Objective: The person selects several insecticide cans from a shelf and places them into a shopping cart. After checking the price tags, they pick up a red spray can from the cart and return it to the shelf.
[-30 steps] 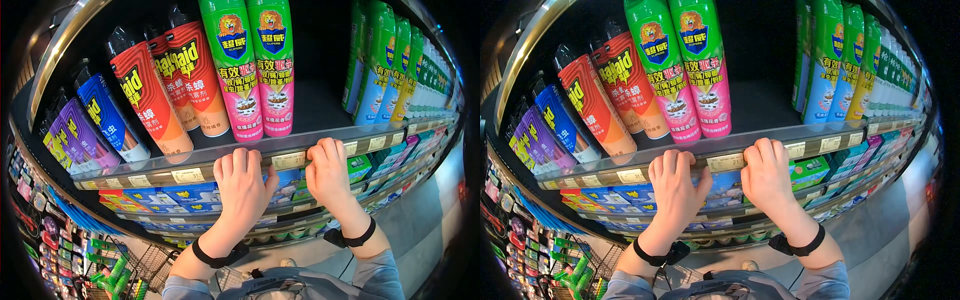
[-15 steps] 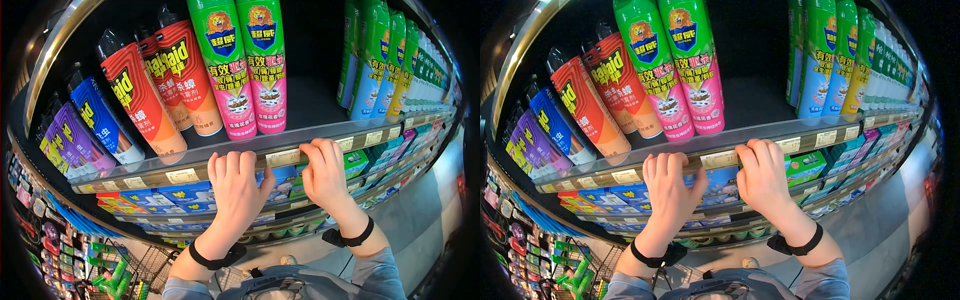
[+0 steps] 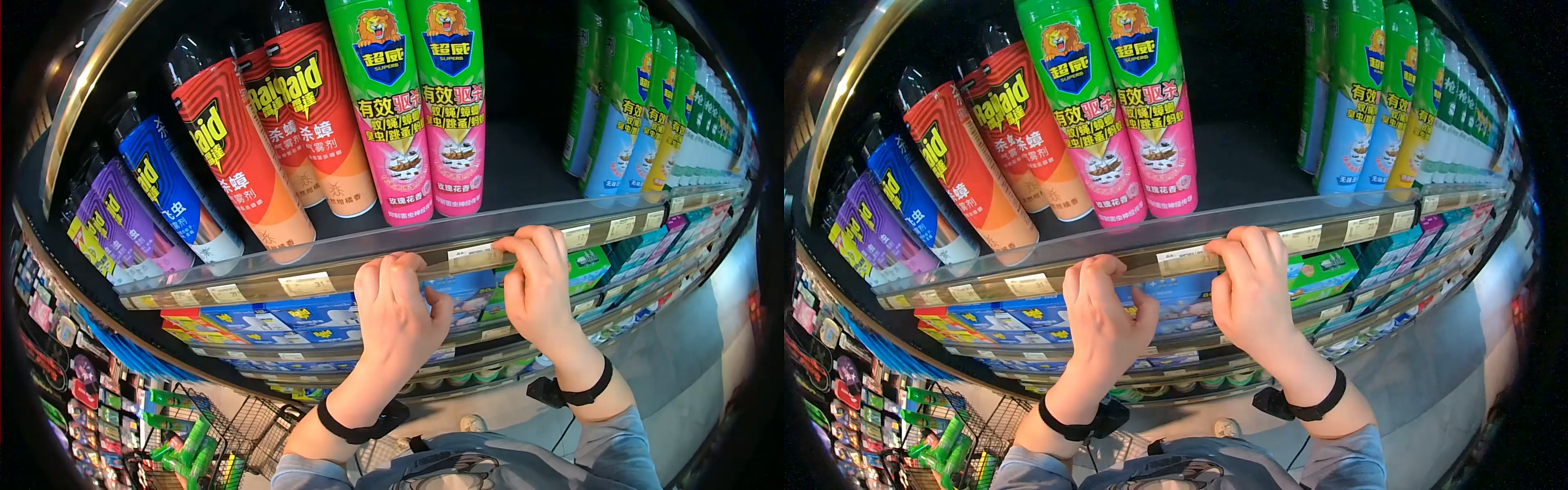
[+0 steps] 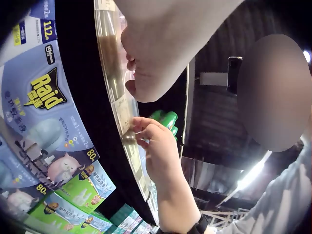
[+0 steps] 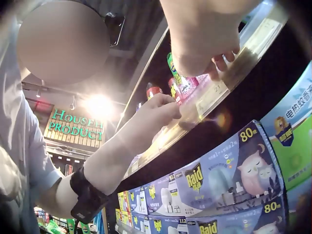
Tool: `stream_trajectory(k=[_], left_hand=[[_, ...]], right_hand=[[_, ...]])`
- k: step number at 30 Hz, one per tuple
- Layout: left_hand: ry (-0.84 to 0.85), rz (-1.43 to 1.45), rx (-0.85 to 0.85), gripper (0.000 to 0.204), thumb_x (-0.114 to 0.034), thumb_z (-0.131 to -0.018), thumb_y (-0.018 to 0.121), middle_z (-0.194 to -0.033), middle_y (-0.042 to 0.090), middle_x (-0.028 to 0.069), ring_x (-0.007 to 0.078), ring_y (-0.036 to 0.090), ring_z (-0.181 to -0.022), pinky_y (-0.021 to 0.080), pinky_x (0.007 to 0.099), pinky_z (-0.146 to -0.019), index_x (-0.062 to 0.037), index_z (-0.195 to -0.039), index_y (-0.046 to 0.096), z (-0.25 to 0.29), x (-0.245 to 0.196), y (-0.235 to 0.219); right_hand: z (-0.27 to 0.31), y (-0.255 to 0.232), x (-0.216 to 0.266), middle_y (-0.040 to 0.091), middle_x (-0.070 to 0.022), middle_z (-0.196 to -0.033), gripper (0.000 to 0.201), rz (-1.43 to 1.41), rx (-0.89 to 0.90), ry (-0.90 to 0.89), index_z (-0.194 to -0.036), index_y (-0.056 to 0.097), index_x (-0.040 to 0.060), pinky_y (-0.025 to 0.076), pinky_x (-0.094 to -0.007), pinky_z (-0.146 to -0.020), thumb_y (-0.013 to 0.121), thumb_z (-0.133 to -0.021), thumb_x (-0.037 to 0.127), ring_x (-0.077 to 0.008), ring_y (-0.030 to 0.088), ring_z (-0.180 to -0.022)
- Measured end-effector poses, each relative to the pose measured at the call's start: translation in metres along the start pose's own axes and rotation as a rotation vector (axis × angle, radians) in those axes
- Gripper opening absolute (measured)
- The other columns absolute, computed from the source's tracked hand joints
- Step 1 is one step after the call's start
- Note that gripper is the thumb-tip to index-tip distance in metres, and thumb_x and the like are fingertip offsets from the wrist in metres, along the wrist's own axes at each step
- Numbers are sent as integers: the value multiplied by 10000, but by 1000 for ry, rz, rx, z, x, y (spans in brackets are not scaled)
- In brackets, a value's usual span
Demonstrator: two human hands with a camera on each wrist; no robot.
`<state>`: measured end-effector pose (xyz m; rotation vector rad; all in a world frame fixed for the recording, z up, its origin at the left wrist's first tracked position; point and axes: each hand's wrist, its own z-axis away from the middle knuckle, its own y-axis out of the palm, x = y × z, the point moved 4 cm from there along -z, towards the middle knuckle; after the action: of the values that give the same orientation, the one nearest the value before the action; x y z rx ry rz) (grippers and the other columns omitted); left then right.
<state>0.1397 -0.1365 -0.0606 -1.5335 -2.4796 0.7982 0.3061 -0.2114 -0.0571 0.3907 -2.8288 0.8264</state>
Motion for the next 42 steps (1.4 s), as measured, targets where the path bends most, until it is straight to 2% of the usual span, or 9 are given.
stream_trajectory(k=[14, 23, 31, 37, 42], left_hand=[[7, 98, 9, 467, 65, -637, 624, -997, 530, 172, 377, 513, -916, 448, 458, -815, 20, -1070, 455, -1, 6, -2], [37, 164, -75, 556, 94, -573, 567, -1080, 497, 206, 400, 492, -970, 427, 468, -849, 17, -1110, 443, 0, 15, -12], [45, 158, -1, 494, 93, -592, 585, -1046, 535, 170, 396, 510, -974, 456, 462, -850, 6, -1066, 477, 0, 16, -12], [44, 156, 33, 476, 82, -612, 598, -1043, 570, 163, 401, 536, -978, 460, 462, -861, -7, -1070, 504, 2, 16, -9], [130, 127, 39, 474, 54, -643, 610, -1087, 579, 180, 403, 539, -1009, 449, 476, -895, -8, -1104, 520, 4, 13, -7]], right_hand=[[-11, 16, 21, 528, -130, -1017, 287, -28, 33, -4, -1000, 618, 7, 389, -459, -885, 596, -715, -4, -334, 487, -988], [-15, 29, 39, 516, -118, -1018, 287, -10, 43, -22, -1002, 610, 23, 379, -466, -882, 614, -715, 12, -323, 480, -1001], [-10, 28, 36, 540, -123, -1038, 333, -1, 18, -42, -1043, 630, 8, 402, -461, -896, 614, -710, 21, -335, 494, -1013], [-4, 21, 31, 584, -128, -1027, 391, -115, -31, -111, -1095, 671, -10, 442, -458, -908, 601, -710, 10, -341, 531, -983], [2, 20, 29, 581, -137, -1086, 393, -101, -54, -92, -1109, 658, -6, 444, -463, -938, 599, -722, 13, -349, 533, -1038]])
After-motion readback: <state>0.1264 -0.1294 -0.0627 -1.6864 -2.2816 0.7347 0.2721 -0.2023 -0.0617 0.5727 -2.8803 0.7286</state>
